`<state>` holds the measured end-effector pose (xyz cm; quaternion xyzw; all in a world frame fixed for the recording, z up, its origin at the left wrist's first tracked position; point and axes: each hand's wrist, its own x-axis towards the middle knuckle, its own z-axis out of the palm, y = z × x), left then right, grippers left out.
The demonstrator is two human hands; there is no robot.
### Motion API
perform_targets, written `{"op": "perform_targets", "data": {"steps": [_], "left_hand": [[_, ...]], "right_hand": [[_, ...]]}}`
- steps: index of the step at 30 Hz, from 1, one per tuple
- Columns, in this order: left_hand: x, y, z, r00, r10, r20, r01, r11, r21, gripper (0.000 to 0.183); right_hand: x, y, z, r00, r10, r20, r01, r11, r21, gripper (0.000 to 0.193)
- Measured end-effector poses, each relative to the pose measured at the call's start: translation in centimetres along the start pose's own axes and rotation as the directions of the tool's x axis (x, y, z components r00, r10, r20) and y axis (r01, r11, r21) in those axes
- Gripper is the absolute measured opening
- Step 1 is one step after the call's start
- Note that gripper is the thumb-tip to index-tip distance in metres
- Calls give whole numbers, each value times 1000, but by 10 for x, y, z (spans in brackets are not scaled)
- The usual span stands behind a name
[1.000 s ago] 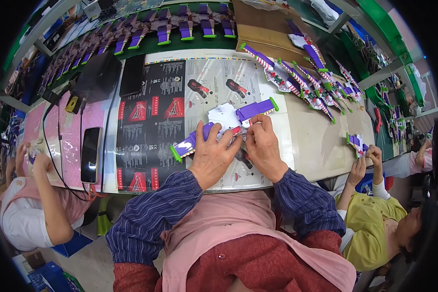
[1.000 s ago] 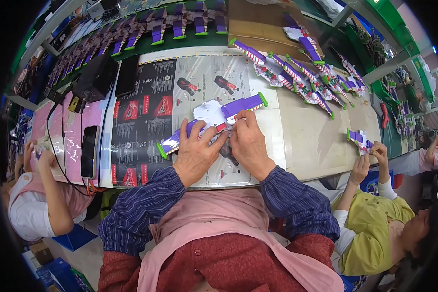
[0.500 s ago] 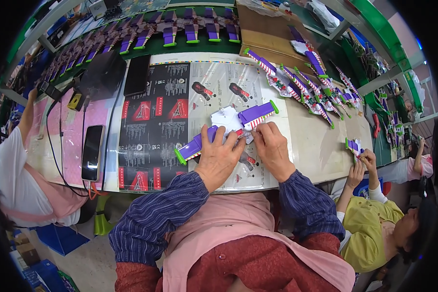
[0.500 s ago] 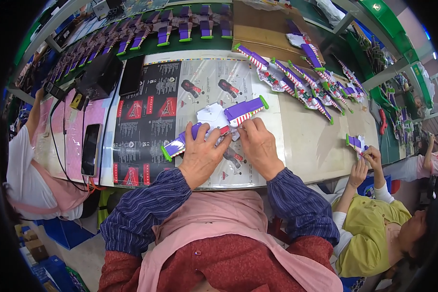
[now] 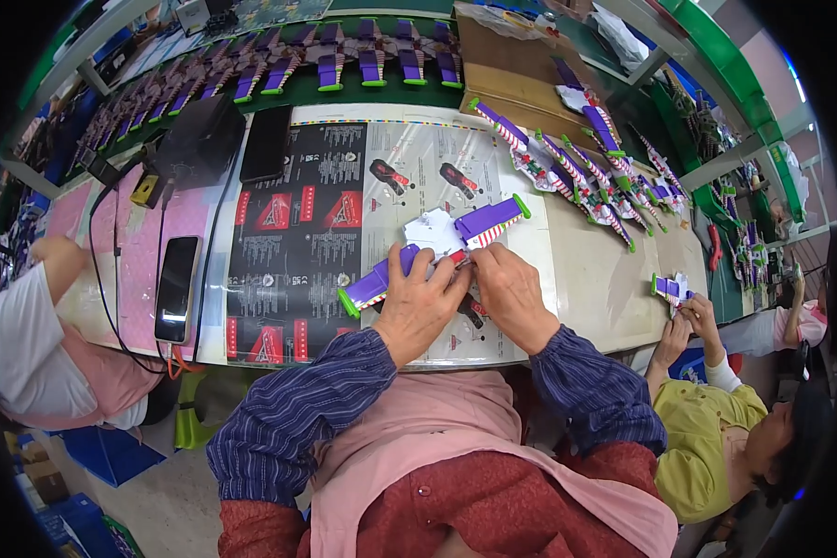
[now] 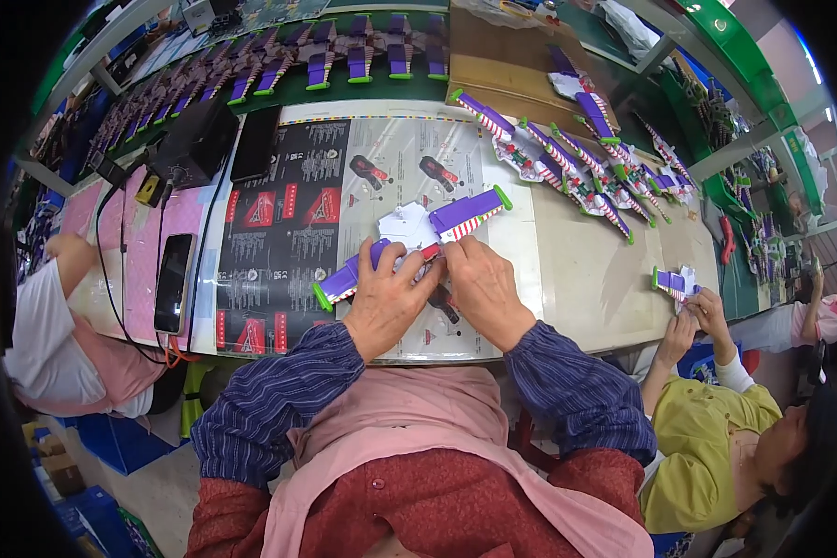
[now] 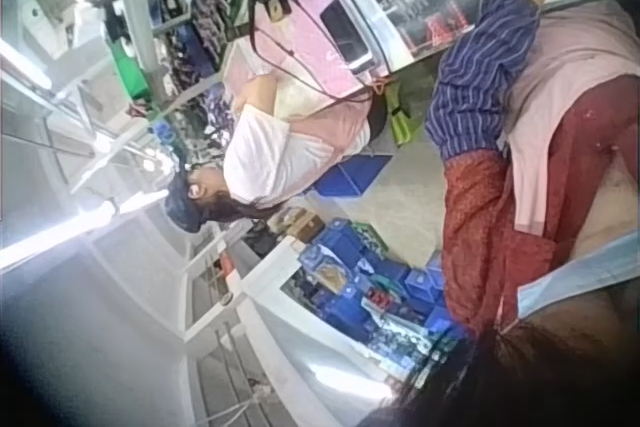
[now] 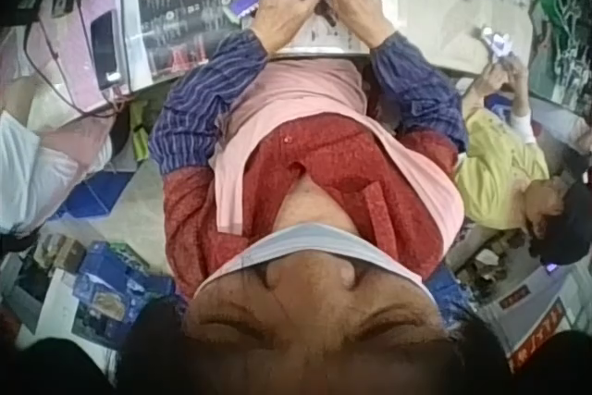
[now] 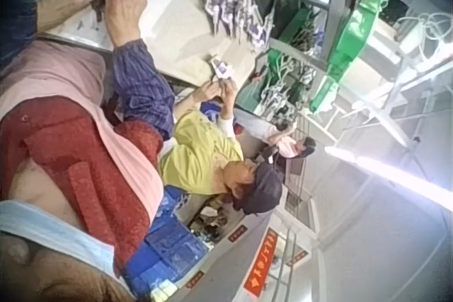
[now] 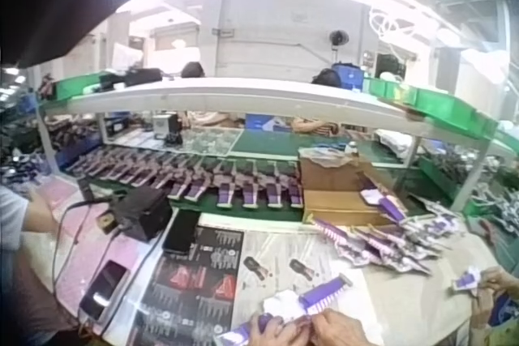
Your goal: The person assembles toy wing units by attaching plastic wing pieces onto central body components by hand and placing the assembled units on the table.
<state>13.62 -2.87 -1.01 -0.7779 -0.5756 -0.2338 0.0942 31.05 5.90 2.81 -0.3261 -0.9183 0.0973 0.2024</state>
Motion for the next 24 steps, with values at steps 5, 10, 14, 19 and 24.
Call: {"op": "perform_targets", "data": {"steps": [5,10,14,19,24], "left_hand": [[-1,-2,-2,999,33,-33,-33,999,-21,43],[-2,-2,1,999,23,-24,-23,1000,-1,44],[-2,-2,2,999,20,-27,-19,1000,24,43],[-2,-2,3,1000,7,-20,-7,1000,12,41],[-2,-1,4,1000,3,-3,-3,1000,15,42]], "right_hand": [[5,-5,-4,997,-25,69,35,988,-147,26],[7,2,-5,998,-53,46,59,988,-141,24],[9,9,-6,994,-86,70,94,990,-107,23],[9,27,-2,985,-159,59,163,985,-63,17],[9,26,0,981,-190,44,194,974,-113,19]]}}
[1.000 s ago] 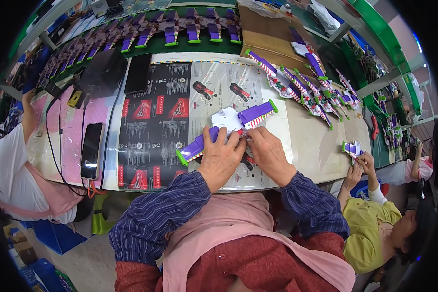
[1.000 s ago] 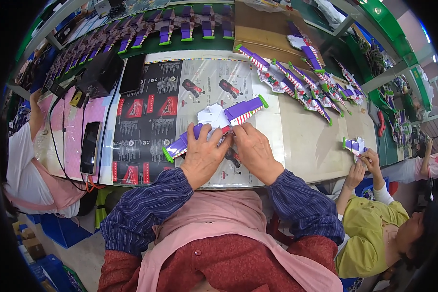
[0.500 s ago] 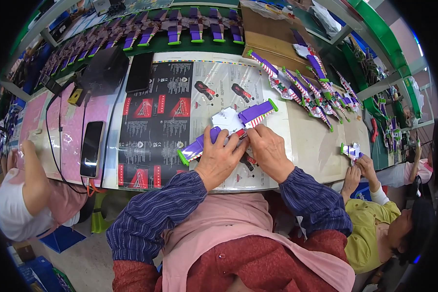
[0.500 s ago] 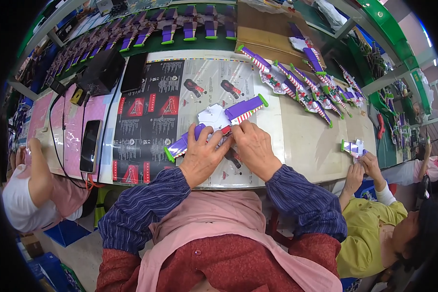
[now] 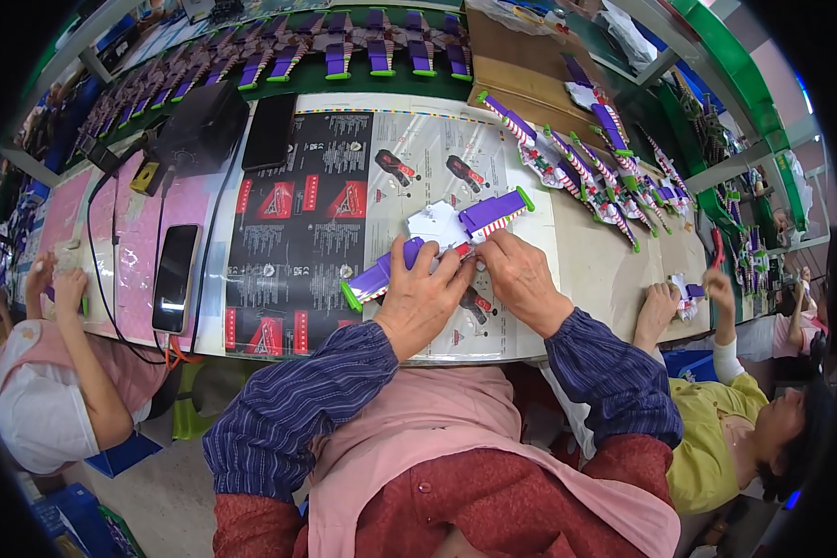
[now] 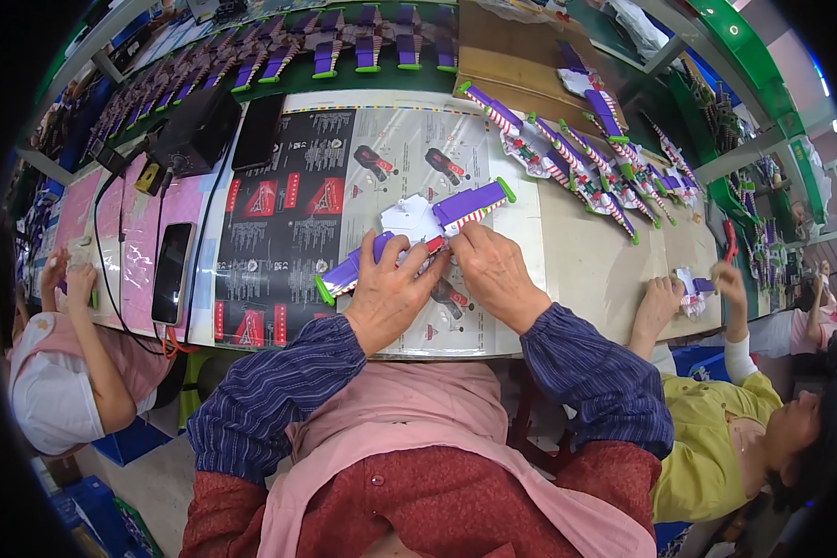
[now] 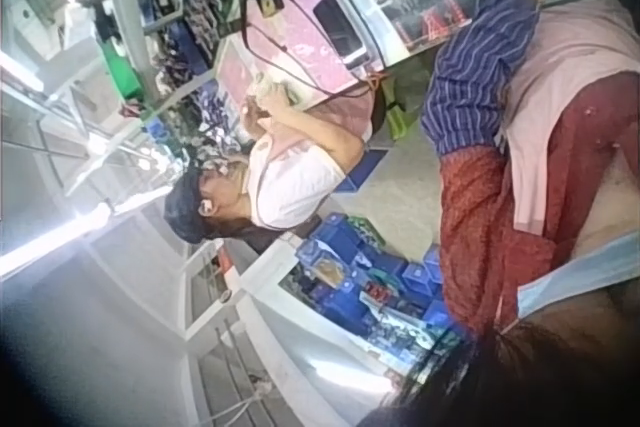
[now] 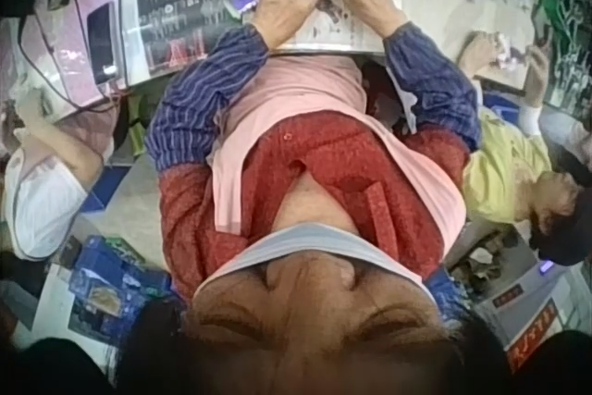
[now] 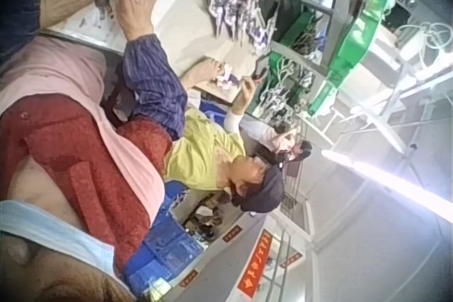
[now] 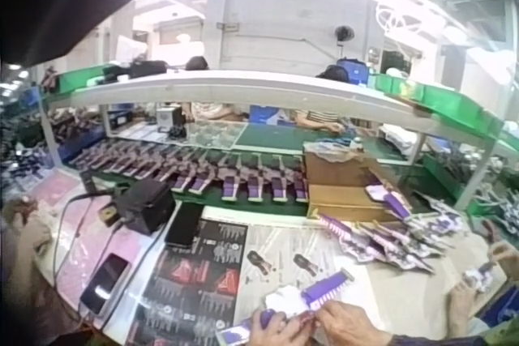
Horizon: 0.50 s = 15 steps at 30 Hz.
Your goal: The person assembles toy wing units by attaching plastic wing pieces onto central body components by hand and placing the assembled units on the table.
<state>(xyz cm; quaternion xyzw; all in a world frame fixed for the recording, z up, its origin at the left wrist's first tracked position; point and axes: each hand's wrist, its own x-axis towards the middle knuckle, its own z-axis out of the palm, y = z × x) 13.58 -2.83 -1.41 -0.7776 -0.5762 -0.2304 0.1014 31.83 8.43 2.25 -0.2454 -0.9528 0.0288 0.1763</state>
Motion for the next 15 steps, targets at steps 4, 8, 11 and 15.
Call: {"op": "perform_targets", "data": {"steps": [4,8,11,15], "left_hand": [[1,1,-3,1000,-5,13,5,1000,4,43],[1,1,-4,999,-8,32,8,1000,13,43],[2,2,-4,999,-11,31,10,1000,7,43],[3,1,-9,999,1,48,-2,1000,20,43]], "right_hand": [[2,-3,0,1000,-15,-11,15,1000,-14,20],[1,-4,0,1000,18,21,-18,999,-27,25],[7,-7,-9,979,201,40,-202,979,32,41],[20,13,-16,883,333,332,-452,797,401,78]]}}
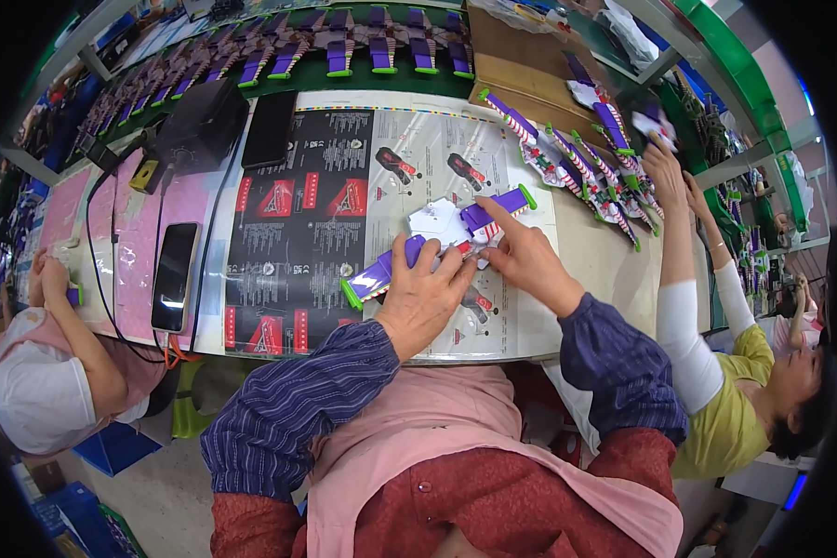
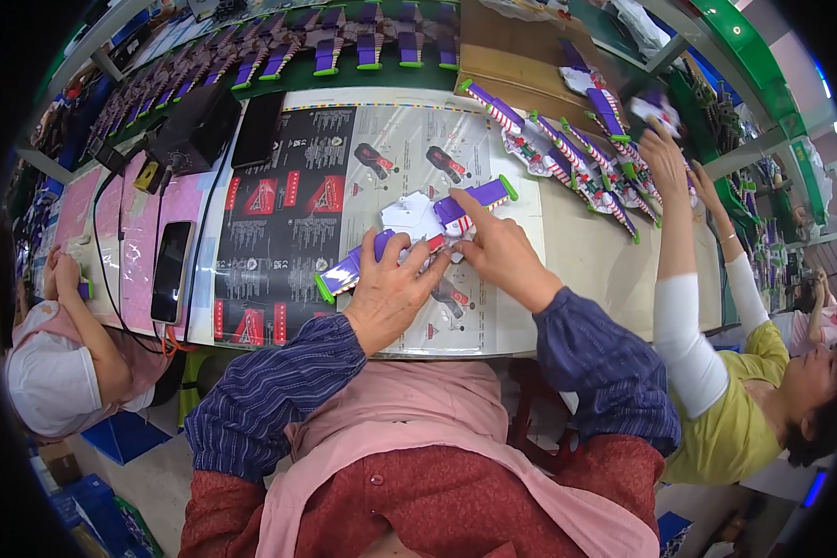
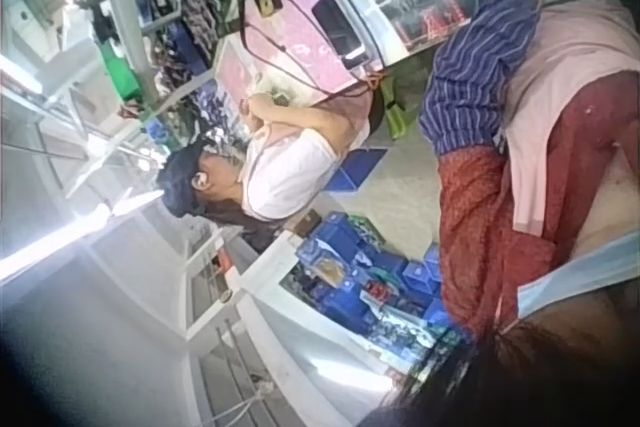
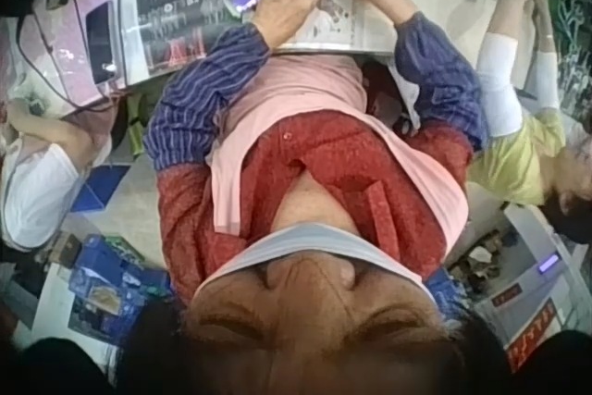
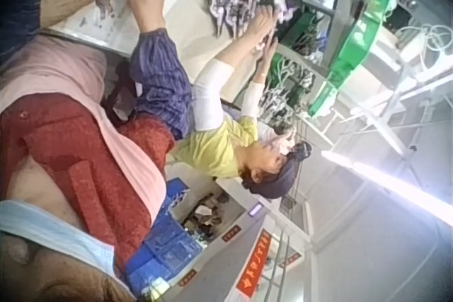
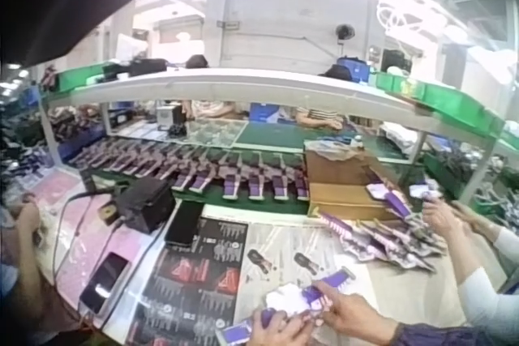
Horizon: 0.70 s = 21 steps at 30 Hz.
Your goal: The person assembles toy wing units by attaching plastic wing pieces onto central body components by hand and placing the assembled units on the table.
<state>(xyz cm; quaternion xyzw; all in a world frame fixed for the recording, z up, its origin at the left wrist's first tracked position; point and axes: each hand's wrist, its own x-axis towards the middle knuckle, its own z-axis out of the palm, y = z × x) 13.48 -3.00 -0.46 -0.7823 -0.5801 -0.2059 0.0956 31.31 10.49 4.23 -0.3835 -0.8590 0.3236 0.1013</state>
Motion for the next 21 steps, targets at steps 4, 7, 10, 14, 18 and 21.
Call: {"op": "perform_targets", "data": {"steps": [4,7,10,14,18,21], "left_hand": [[0,0,2,1000,-1,16,1,1000,2,44],[1,1,0,1000,-12,21,11,1000,3,50],[2,0,-2,999,-10,33,10,1000,-2,49],[1,-1,-2,999,-11,33,11,1000,4,49],[3,-2,0,1000,-9,7,9,1000,-16,50],[5,-4,0,1000,2,13,-2,1000,-9,49]], "right_hand": [[11,-11,-14,948,212,237,-278,915,292,77],[16,-3,-17,935,199,294,-294,900,322,81],[20,1,-20,895,166,414,-361,817,451,86],[21,-7,-16,911,197,362,-332,871,362,78],[16,0,-1,968,148,204,-204,936,288,76],[9,1,8,993,99,58,-112,947,300,76]]}}
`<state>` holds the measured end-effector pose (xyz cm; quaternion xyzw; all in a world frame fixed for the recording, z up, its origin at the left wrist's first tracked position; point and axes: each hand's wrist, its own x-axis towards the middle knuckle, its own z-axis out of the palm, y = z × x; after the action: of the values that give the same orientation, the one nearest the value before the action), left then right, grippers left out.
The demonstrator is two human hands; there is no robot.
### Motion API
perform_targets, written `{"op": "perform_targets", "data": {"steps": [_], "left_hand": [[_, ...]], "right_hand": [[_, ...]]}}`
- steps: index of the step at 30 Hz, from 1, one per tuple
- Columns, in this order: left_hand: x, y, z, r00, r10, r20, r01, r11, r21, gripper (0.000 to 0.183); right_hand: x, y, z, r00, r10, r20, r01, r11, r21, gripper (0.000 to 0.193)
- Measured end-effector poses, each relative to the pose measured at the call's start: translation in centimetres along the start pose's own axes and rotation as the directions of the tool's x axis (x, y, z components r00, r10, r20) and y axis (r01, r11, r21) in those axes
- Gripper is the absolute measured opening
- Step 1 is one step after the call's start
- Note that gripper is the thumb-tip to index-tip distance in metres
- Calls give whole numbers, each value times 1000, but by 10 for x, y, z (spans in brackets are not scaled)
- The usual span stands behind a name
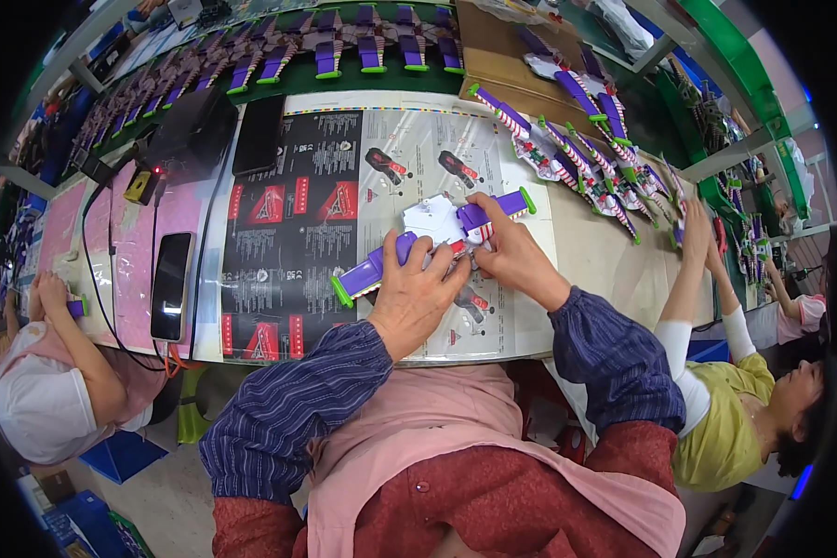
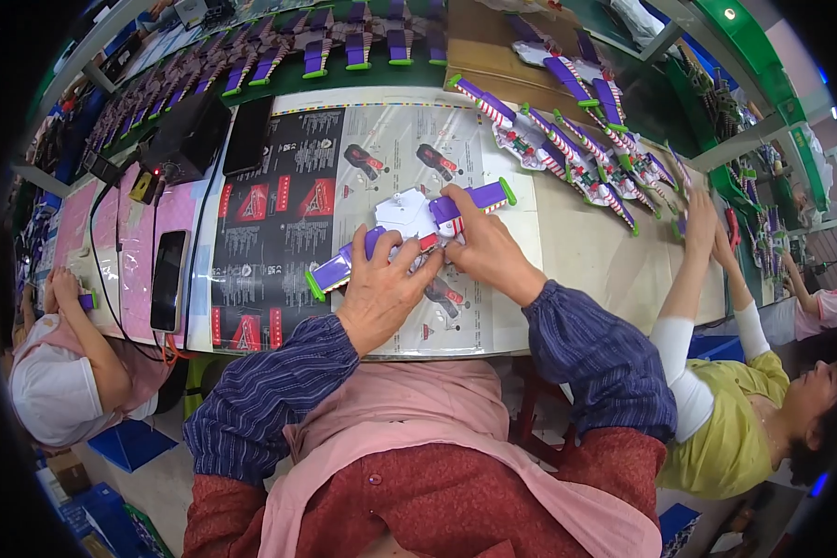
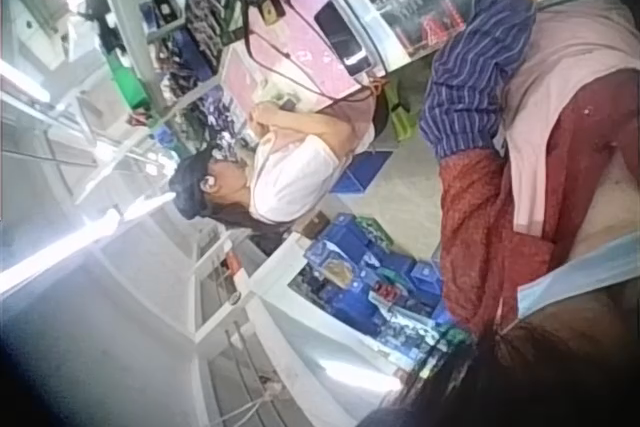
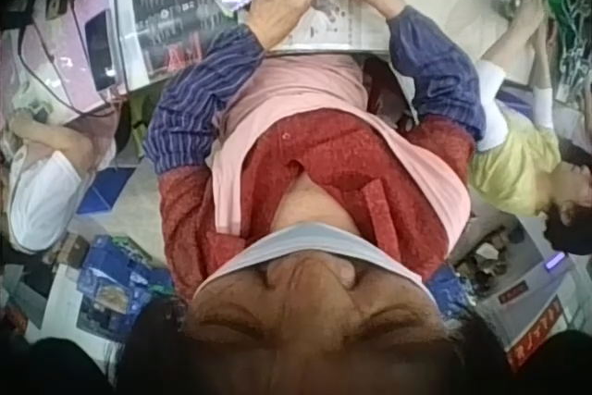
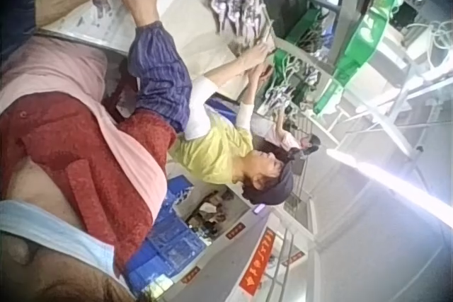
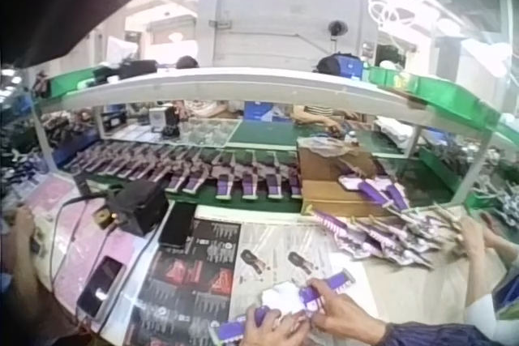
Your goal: The person assembles toy wing units by attaching plastic wing pieces onto central body components by hand and placing the assembled units on the table.
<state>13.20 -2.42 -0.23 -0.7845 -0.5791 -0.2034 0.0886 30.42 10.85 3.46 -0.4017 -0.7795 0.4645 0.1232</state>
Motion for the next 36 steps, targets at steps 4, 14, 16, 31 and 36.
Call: {"op": "perform_targets", "data": {"steps": [4,14,16,31,36], "left_hand": [[3,-7,0,1000,2,20,-1,1000,-21,44],[13,-33,19,987,-152,-47,146,984,-102,56],[8,-36,21,981,-189,-46,181,975,-131,55],[10,-34,12,982,-187,35,190,975,-117,54],[14,-35,19,982,-187,7,186,970,-160,54]], "right_hand": [[-7,-3,-1,980,179,90,-199,920,337,74],[36,32,5,913,151,-379,160,721,674,91],[28,11,-14,952,148,-269,-15,897,441,77],[176,75,-247,747,-87,-659,-289,851,-439,84],[197,41,-225,800,332,-500,-59,873,485,35]]}}
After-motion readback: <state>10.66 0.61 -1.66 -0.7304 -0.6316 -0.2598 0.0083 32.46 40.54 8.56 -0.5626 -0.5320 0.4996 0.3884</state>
